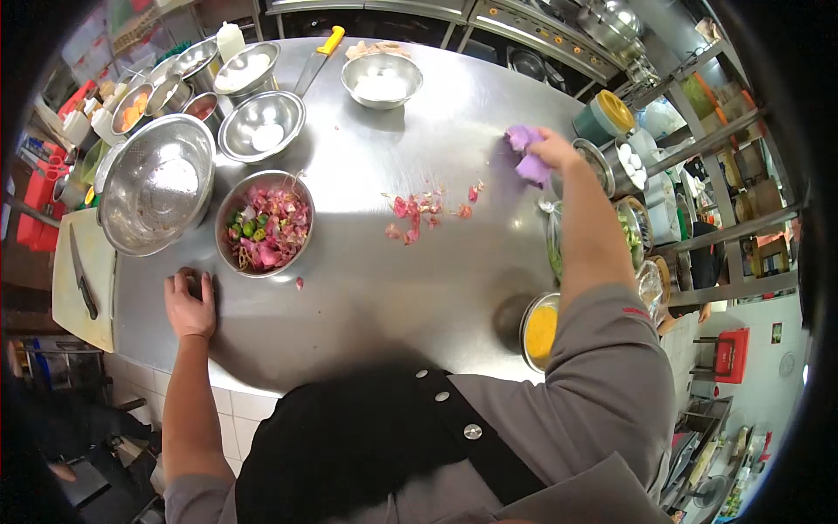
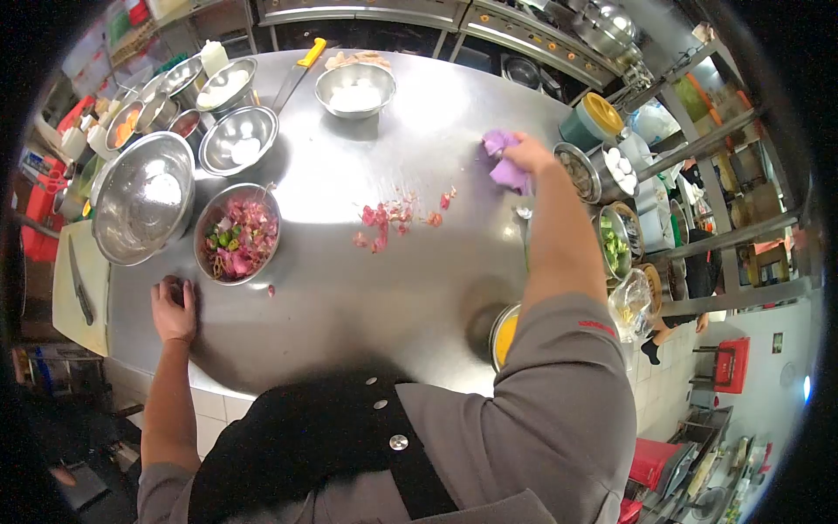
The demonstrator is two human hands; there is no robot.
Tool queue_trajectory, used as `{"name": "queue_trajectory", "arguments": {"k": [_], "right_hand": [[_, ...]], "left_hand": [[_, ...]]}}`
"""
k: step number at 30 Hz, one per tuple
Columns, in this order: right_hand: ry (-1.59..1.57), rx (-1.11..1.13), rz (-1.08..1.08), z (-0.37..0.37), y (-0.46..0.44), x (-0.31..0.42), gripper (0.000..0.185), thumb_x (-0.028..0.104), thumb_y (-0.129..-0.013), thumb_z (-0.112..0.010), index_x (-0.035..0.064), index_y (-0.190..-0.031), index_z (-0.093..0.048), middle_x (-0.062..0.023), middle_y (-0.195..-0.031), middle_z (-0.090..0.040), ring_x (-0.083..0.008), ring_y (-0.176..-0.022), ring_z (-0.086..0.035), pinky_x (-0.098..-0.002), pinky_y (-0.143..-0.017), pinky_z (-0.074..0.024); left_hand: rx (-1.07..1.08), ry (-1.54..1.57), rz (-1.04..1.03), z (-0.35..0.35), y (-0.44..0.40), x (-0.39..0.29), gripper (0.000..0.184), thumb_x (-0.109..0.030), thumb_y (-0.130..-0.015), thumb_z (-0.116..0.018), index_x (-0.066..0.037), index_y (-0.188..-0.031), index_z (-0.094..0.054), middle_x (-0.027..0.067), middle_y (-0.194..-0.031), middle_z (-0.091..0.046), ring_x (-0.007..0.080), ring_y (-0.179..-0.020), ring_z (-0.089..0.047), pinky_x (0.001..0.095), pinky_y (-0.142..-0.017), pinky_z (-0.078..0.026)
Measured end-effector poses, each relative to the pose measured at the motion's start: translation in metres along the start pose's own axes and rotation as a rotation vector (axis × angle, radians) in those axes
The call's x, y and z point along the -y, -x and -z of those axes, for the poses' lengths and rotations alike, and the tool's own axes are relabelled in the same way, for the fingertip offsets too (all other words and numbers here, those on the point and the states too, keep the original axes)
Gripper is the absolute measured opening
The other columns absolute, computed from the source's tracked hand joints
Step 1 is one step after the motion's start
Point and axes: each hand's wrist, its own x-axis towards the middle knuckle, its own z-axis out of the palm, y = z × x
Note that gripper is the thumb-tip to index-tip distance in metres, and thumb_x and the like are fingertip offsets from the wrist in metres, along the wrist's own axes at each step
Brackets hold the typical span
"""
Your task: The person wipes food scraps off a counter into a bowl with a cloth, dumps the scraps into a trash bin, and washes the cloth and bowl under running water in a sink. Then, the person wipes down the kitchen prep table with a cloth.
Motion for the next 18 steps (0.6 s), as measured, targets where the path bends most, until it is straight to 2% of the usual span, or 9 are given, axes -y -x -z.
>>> {"name": "queue_trajectory", "arguments": {"k": [2,5,9,11,13,16,18], "right_hand": [[0.307,-0.091,-0.03,-0.037,-0.009,-0.031,0.056,0.024,-0.08,-0.068,0.0136,-0.134,-0.058,-0.0198,-0.127,-0.062,-0.0293,-0.115,-0.062,-0.0385,-0.099,-0.0486],[0.526,-0.069,-0.019,-0.073,0.02,0.014,0.058,0.025,-0.079,-0.066,0.0187,-0.136,-0.057,-0.0225,-0.136,-0.053,-0.0347,-0.122,-0.056,-0.0407,-0.105,-0.0449],[0.496,0.1,0.048,-0.12,0.103,0.088,0.059,0.023,-0.079,-0.065,0.0205,-0.137,-0.054,-0.0205,-0.137,-0.048,-0.0381,-0.122,-0.054,-0.0424,-0.104,-0.0449],[0.686,0.198,0.523,-0.16,0.111,0.079,0.057,0.024,-0.078,-0.067,0.0196,-0.134,-0.057,-0.0215,-0.133,-0.051,-0.0384,-0.121,-0.054,-0.0428,-0.104,-0.045],[0.395,0.322,0.449,-0.179,0.145,0.105,0.054,0.025,-0.078,-0.068,0.0167,-0.13,-0.059,-0.0218,-0.129,-0.055,-0.0383,-0.12,-0.054,-0.0433,-0.103,-0.045],[0.225,0.223,0.49,-0.173,0.155,0.135,0.049,0.024,-0.078,-0.067,0.0131,-0.125,-0.062,-0.023,-0.123,-0.059,-0.0381,-0.118,-0.056,-0.0436,-0.103,-0.0449],[-0.018,0.212,0.406,-0.128,0.147,0.153,0.044,0.022,-0.078,-0.068,0.0079,-0.119,-0.064,-0.0183,-0.111,-0.066,-0.0291,-0.101,-0.064,-0.039,-0.091,-0.0519]], "left_hand": [[0.048,-0.01,0.011,0.003,0.0,-0.001,0.031,-0.031,-0.091,-0.064,-0.005,-0.108,-0.062,0.018,-0.102,-0.059,0.0374,-0.093,-0.059,0.0451,-0.083,-0.048],[0.029,-0.023,-0.008,0.001,0.0,-0.001,0.031,-0.031,-0.091,-0.064,-0.005,-0.107,-0.062,0.0178,-0.101,-0.059,0.0375,-0.093,-0.06,0.0448,-0.083,-0.049],[0.001,0.009,-0.021,-0.004,0.001,0.006,0.029,-0.03,-0.089,-0.067,-0.007,-0.106,-0.063,0.0151,-0.1,-0.059,0.0348,-0.091,-0.06,0.0437,-0.082,-0.049],[0.01,0.028,-0.003,0.0,0.003,0.002,0.029,-0.03,-0.089,-0.067,-0.007,-0.106,-0.062,0.0149,-0.1,-0.059,0.0346,-0.091,-0.059,0.0438,-0.082,-0.049],[-0.013,0.005,-0.017,0.0,0.005,0.004,0.029,-0.03,-0.089,-0.067,-0.007,-0.106,-0.062,0.0149,-0.1,-0.059,0.0345,-0.091,-0.06,0.0439,-0.082,-0.049],[-0.022,-0.003,-0.025,0.002,0.004,0.006,0.029,-0.03,-0.089,-0.066,-0.006,-0.106,-0.063,0.0151,-0.1,-0.059,0.0343,-0.091,-0.06,0.0439,-0.082,-0.049],[-0.019,-0.008,-0.019,0.001,0.005,0.006,0.028,-0.029,-0.09,-0.066,-0.006,-0.106,-0.063,0.0154,-0.101,-0.06,0.0343,-0.091,-0.06,0.0438,-0.082,-0.049]]}}
